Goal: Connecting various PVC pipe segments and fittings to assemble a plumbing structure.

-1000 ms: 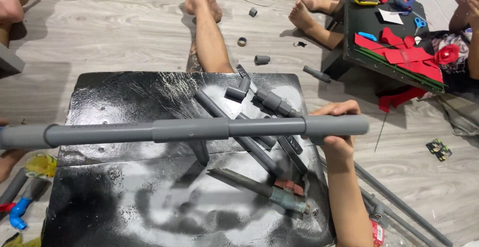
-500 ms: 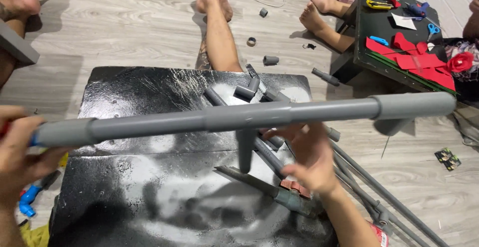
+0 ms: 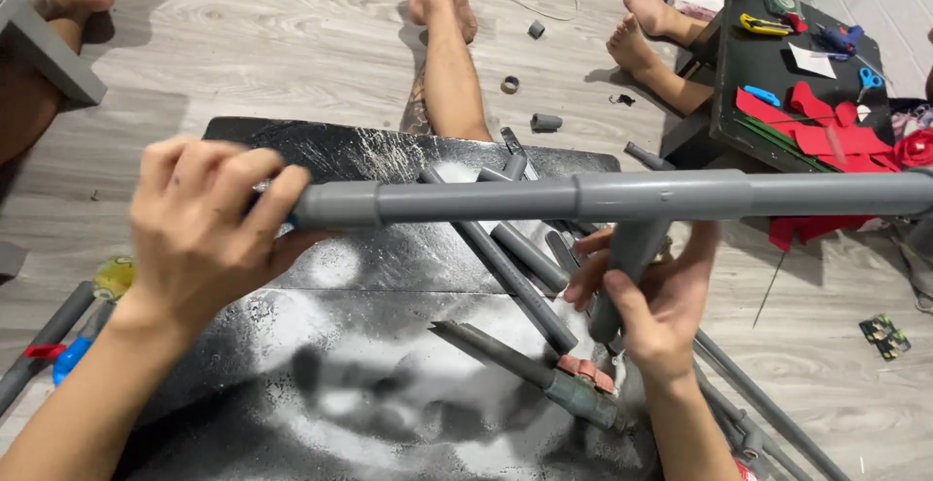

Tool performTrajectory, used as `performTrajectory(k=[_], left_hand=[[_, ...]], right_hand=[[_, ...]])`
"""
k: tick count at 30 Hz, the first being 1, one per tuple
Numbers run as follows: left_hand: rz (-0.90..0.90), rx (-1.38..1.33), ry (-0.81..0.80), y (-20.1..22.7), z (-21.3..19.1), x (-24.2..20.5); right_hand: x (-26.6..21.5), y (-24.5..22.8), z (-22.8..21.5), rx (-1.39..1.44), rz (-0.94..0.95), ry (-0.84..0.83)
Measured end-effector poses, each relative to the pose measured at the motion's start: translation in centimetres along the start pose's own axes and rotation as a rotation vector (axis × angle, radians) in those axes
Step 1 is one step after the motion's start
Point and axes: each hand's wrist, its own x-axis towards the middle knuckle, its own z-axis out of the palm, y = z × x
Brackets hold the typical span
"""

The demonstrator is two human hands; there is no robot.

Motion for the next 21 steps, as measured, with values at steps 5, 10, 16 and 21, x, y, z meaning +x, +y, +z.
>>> performTrajectory(k=[5,10,16,21], left_hand=[[0.06,-0.029,0.07,1.1,0.2,2.9],[0.2,0.077,0.11,2.3,1.0,4.0],[0.213,-0.19,-0.147,3.2,2.6,2.5],[0.226,-0.453,-0.3,3.6,0.8,3.0]], right_hand=[[-0.1,2.6,-3.0,0.133,0.083,0.058],[1.3,3.0,-3.3,0.564,0.127,-0.105],[-0.2,2.2,-3.9,0.157,0.016,-0.029],[-1.3,-0.5,-3.2,-0.074,-0.084,-0.012]])
